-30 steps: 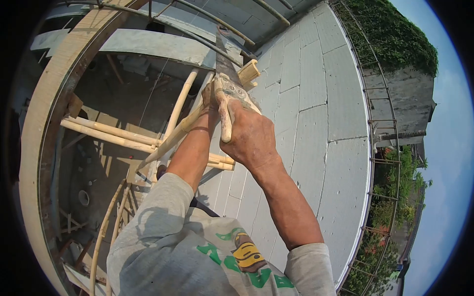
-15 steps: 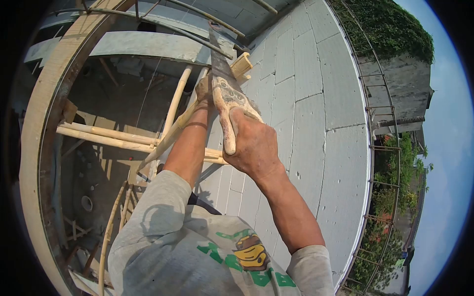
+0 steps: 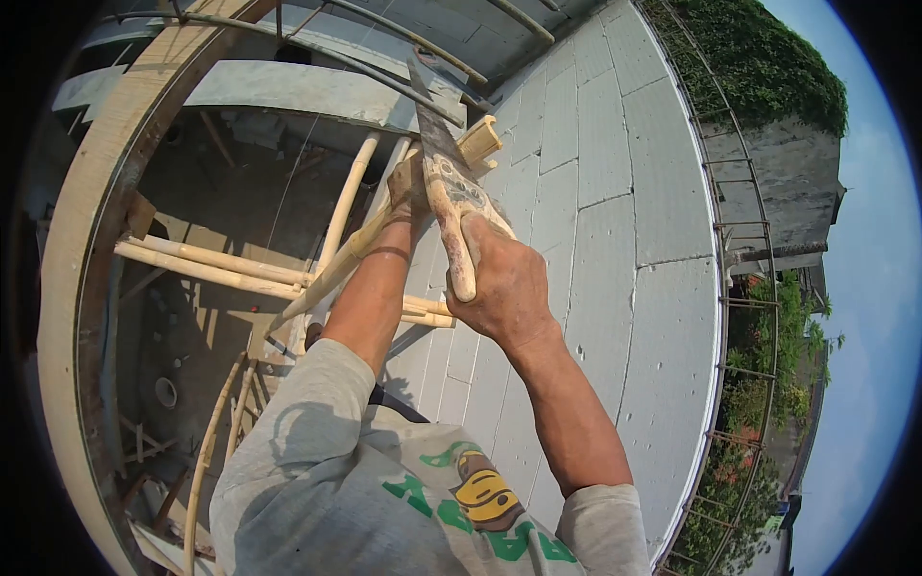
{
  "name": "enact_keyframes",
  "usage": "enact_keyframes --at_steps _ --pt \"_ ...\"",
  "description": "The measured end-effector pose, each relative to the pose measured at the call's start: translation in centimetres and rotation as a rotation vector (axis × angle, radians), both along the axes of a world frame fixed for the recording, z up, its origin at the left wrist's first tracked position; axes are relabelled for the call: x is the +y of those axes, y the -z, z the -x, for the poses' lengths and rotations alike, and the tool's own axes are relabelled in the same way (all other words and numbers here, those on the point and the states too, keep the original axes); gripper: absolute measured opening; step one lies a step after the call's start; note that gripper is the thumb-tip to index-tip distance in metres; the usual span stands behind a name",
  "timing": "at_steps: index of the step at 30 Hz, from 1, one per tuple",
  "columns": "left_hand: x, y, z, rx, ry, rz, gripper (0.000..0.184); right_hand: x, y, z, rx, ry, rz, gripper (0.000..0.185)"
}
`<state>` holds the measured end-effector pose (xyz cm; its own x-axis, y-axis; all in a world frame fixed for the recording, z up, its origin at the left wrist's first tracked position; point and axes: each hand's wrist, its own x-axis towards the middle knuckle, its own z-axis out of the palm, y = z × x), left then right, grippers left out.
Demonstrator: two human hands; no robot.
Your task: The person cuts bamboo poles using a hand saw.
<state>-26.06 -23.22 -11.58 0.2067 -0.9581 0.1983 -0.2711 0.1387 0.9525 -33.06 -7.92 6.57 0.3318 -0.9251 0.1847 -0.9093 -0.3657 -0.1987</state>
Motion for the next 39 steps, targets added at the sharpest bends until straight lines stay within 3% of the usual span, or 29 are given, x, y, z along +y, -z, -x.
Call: enact_keyframes --at_steps 4,7,12,14,18,19,23,25,29,32,34,35,38,39 --pt "0.1 -1.1 -0.2 -0.053 0.021 -0.157 0.054 5.2 -1.3 1.9 -0.027 -0.046 -0.011 0.018" --pt "-1.3 0.9 -0.2 -0.244 0.076 -0.082 0.046 3.4 -0.3 0.7 0.000 -0.026 -0.006 0.019" --pt "0.4 0.4 0.1 -0.040 0.051 -0.097 0.034 -1.1 0.2 -1.4 0.088 0.011 -0.019 0.019" --pt "0.3 -0.8 -0.5 -0.120 0.084 -0.167 0.034 1.0 -0.5 0.2 0.025 -0.005 -0.006 0.020" --pt "0.4 -2.2 -0.8 -0.018 0.062 -0.270 0.033 6.4 -1.3 2.3 0.012 -0.029 -0.023 0.022" --pt "-0.2 -0.6 -0.2 -0.111 0.006 -0.190 0.035 6.1 -1.0 2.2 0.014 -0.039 -0.013 0.023" --pt "-0.4 1.7 0.6 0.015 -0.012 0.082 0.033 -1.1 -0.3 -0.8 0.099 0.025 -0.031 0.023" --pt "-0.2 0.8 0.0 0.024 -0.043 0.044 0.035 -2.9 0.3 -2.6 0.139 0.063 -0.026 0.023" --pt "-0.5 -0.6 -0.1 -0.044 0.077 -0.200 0.043 4.3 -0.3 1.5 0.020 -0.039 0.031 0.019" --pt "1.0 -2.6 -0.8 0.119 -0.002 -0.189 0.052 5.9 -0.7 2.1 -0.007 -0.033 0.013 0.016" --pt "-0.4 -0.6 -0.3 -0.082 -0.009 -0.226 0.046 3.5 -0.3 0.7 0.010 -0.047 0.006 0.022" --pt "-0.4 1.2 0.4 -0.123 -0.063 -0.091 0.045 2.3 -0.2 0.1 0.031 -0.048 0.003 0.022" --pt "-2.0 2.3 1.2 -0.136 0.032 -0.147 0.048 0.9 0.2 -1.1 0.084 -0.006 -0.021 0.021" --pt "-2.2 1.7 1.0 -0.062 0.025 -0.207 0.058 1.4 0.3 -0.9 0.084 0.001 -0.004 0.021"
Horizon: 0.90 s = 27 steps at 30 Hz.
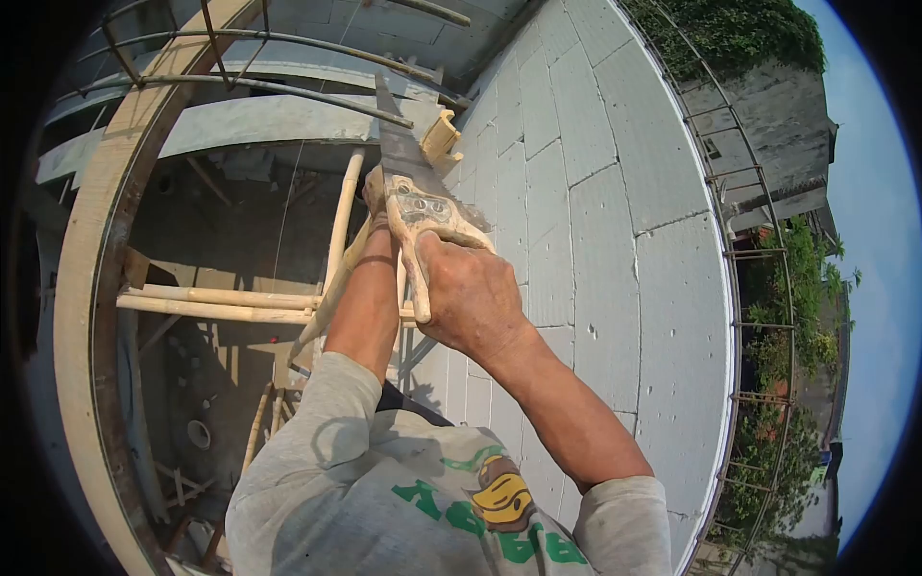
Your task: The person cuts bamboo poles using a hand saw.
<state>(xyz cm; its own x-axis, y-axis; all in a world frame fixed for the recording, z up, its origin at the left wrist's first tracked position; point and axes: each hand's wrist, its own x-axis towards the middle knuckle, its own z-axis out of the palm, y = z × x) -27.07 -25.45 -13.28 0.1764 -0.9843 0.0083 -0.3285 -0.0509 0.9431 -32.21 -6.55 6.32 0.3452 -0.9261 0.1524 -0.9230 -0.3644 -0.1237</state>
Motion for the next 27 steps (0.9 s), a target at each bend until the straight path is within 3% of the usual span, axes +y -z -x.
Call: enact_keyframes --at_steps 4,7,8,10,13,15,16,18,22,24,27 --pt "3.1 -5.1 -1.2 0.187 -0.118 -0.077 0.096 6.6 -1.2 3.7 -0.080 -0.075 0.036 0.022" --pt "1.1 -2.1 -0.6 0.026 -0.118 -0.112 0.097 6.2 -1.2 3.5 -0.068 -0.072 0.017 0.022" --pt "0.4 -1.9 -0.1 -0.023 -0.116 -0.138 0.074 3.8 -1.1 2.8 -0.068 -0.047 0.005 0.021" --pt "1.5 -1.5 0.6 -0.135 0.009 -0.058 0.054 -0.5 -0.4 0.5 -0.014 0.026 -0.031 0.020" --pt "-1.3 4.1 1.5 -0.113 -0.016 0.131 0.033 -1.9 0.7 -0.4 0.006 0.046 -0.030 0.019" --pt "2.1 -1.9 -0.7 -0.140 -0.056 0.098 0.031 0.1 0.0 0.7 -0.021 0.009 -0.007 0.019" --pt "0.8 -2.5 -0.8 0.056 -0.058 -0.143 0.039 2.6 -0.6 1.5 -0.050 -0.035 0.014 0.019" --pt "2.9 -5.8 -1.3 0.025 -0.061 -0.118 0.062 6.0 -0.3 4.9 -0.041 -0.171 0.150 0.018" --pt "1.7 -2.7 -0.5 0.023 -0.083 -0.103 0.053 1.4 -0.5 2.3 -0.021 -0.034 -0.008 0.017" --pt "2.5 -0.9 0.1 0.064 -0.122 0.205 0.052 -3.9 -0.1 -1.6 0.106 0.055 -0.093 0.015" --pt "1.8 -1.8 -1.2 -0.018 -0.027 0.062 0.053 -2.4 -0.7 -0.2 0.012 0.037 -0.076 0.014"
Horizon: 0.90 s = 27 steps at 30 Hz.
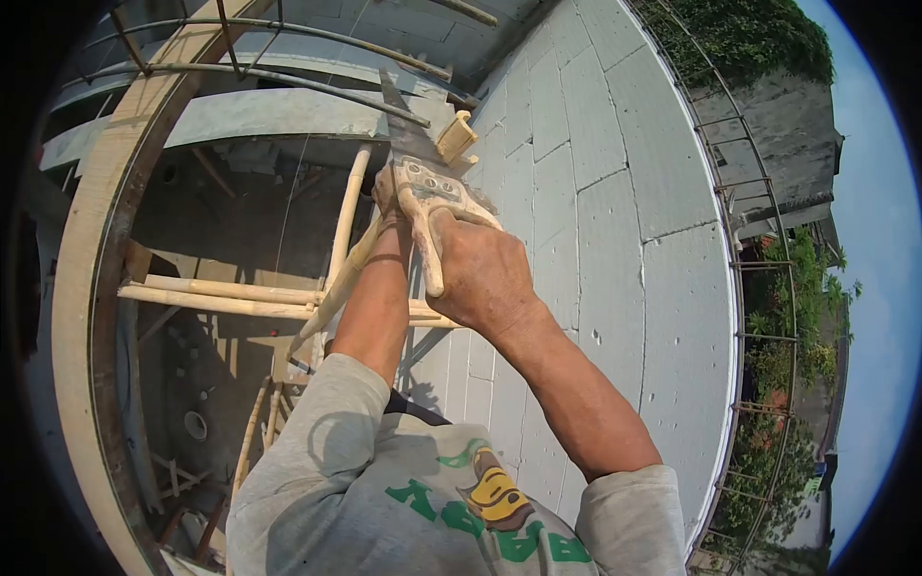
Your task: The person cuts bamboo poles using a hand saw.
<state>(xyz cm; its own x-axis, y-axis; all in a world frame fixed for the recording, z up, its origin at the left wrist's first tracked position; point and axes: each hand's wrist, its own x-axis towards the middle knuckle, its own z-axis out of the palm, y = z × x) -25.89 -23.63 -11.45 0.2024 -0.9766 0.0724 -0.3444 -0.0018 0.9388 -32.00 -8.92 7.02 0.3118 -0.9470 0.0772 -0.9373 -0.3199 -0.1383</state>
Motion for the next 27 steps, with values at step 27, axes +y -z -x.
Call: enact_keyframes --at_steps 27 --pt "2.5 -3.1 -5.2 0.387 0.640 -0.295 0.064 -0.2 3.2 0.6 -0.211 -0.054 0.175 0.020"
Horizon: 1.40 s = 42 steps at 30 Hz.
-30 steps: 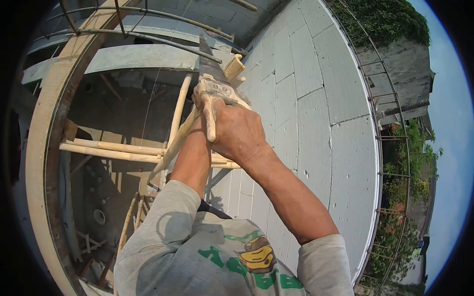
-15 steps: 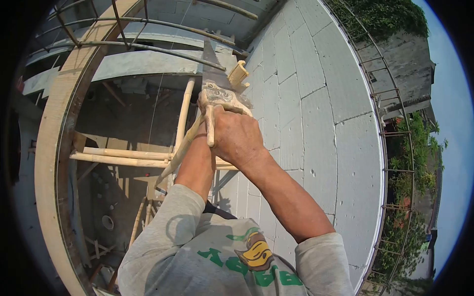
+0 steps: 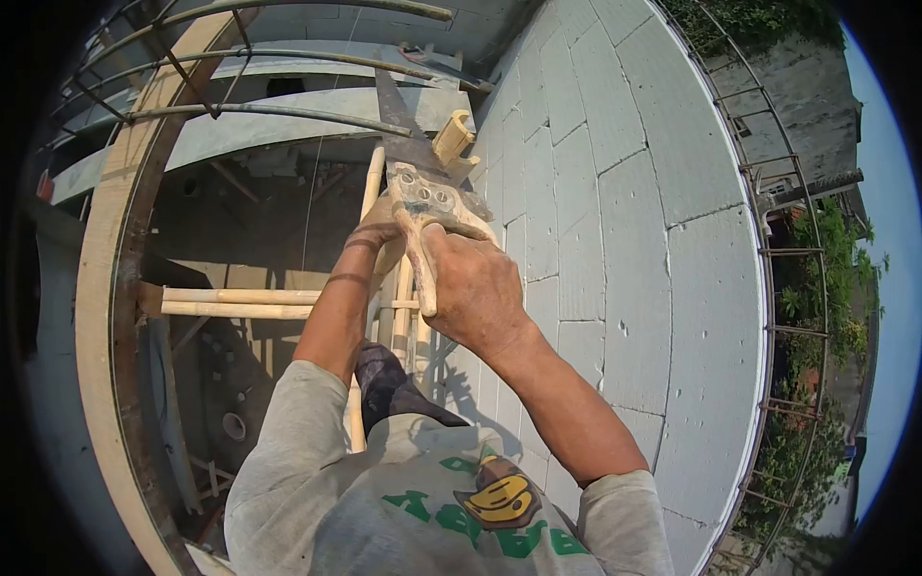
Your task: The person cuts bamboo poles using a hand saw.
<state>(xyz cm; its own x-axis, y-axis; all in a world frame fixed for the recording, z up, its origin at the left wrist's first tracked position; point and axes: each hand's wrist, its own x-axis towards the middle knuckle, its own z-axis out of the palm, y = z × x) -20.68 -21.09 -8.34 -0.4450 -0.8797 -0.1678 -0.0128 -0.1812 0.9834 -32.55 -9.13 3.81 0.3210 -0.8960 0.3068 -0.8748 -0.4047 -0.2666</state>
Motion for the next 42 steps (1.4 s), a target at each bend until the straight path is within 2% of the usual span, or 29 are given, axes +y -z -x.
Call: enact_keyframes --at_steps 2,5,6,9,10,12,13,14,17,19,20,23,24,25,26,31,32,34,35,36,39,40,42 --pt "-0.6 1.1 0.6 -0.007 0.009 0.047 0.058 -0.1 -0.8 0.0 -0.030 -0.004 -0.008 0.020" --pt "-0.8 3.8 1.3 -0.041 -0.128 0.139 0.049 0.1 -1.3 -0.1 -0.031 -0.019 -0.022 0.019" --pt "-2.0 8.6 2.5 -0.005 -0.204 0.146 0.049 0.4 -1.3 -0.1 -0.020 -0.026 -0.029 0.019" --pt "-2.8 15.7 4.3 0.130 -0.448 0.119 0.051 1.4 -1.3 -0.6 -0.020 -0.062 -0.018 0.018" --pt "-2.3 15.5 4.4 0.173 -0.504 0.134 0.053 1.6 -1.4 -0.6 -0.014 -0.065 -0.023 0.018" --pt "-2.7 14.8 3.9 0.043 -0.529 0.186 0.060 1.4 -1.5 -0.7 -0.001 -0.073 -0.024 0.018" --pt "-2.7 13.9 3.6 -0.022 -0.542 0.210 0.063 1.2 -1.4 -0.6 0.012 -0.070 -0.029 0.018" --pt "-2.2 11.5 2.9 -0.197 -0.501 0.198 0.064 0.8 -1.2 -0.5 0.027 -0.066 -0.034 0.018" --pt "-3.8 13.3 3.6 -0.203 -0.606 0.333 0.060 0.2 -0.9 -0.5 0.060 -0.064 -0.011 0.019" --pt "-3.4 14.0 4.2 -0.378 -0.642 0.564 0.057 0.5 -1.5 -0.6 0.053 -0.064 -0.053 0.020" --pt "-3.0 13.1 4.2 -0.320 -0.654 0.443 0.051 0.5 -1.7 -0.5 0.050 -0.065 -0.052 0.020" --pt "-1.8 10.9 3.7 -0.208 -0.662 0.414 0.050 0.6 -2.0 -0.5 0.054 -0.070 -0.054 0.019" --pt "-2.0 12.2 4.1 -0.332 -0.717 0.509 0.049 0.5 -2.0 -0.5 0.067 -0.074 -0.055 0.019" --pt "-2.1 11.0 3.9 -0.403 -0.630 0.366 0.051 0.4 -1.9 -0.5 0.077 -0.082 -0.057 0.018" --pt "-0.7 8.0 3.4 -0.473 -0.638 0.376 0.051 0.3 -2.0 -0.4 0.064 -0.091 -0.068 0.018" --pt "-0.7 5.4 2.4 -0.498 -0.572 0.239 0.055 2.8 -3.5 2.0 0.072 -0.123 -0.066 0.015" --pt "-0.8 4.8 2.4 -0.570 -0.567 0.235 0.062 4.1 -4.1 3.2 0.053 -0.147 -0.049 0.015" --pt "0.1 3.5 2.3 -0.523 -0.609 0.254 0.055 7.4 -4.6 5.2 0.057 -0.190 -0.018 0.015" --pt "0.4 3.3 2.2 -0.506 -0.624 0.266 0.051 8.7 -4.4 5.7 0.077 -0.202 -0.004 0.015" --pt "0.0 4.6 2.4 -0.438 -0.639 0.257 0.075 8.7 -4.2 5.8 0.086 -0.200 -0.015 0.015" --pt "-1.6 7.2 2.6 -0.431 -0.603 0.264 0.071 6.8 -3.6 5.0 0.105 -0.206 -0.034 0.014" --pt "-0.5 4.6 2.6 -0.484 -0.621 0.229 0.066 4.3 -3.1 3.8 0.096 -0.198 -0.032 0.013" --pt "-1.4 6.6 2.2 -0.409 -0.587 0.344 0.061 1.3 -2.3 1.8 0.082 -0.178 0.001 0.012"
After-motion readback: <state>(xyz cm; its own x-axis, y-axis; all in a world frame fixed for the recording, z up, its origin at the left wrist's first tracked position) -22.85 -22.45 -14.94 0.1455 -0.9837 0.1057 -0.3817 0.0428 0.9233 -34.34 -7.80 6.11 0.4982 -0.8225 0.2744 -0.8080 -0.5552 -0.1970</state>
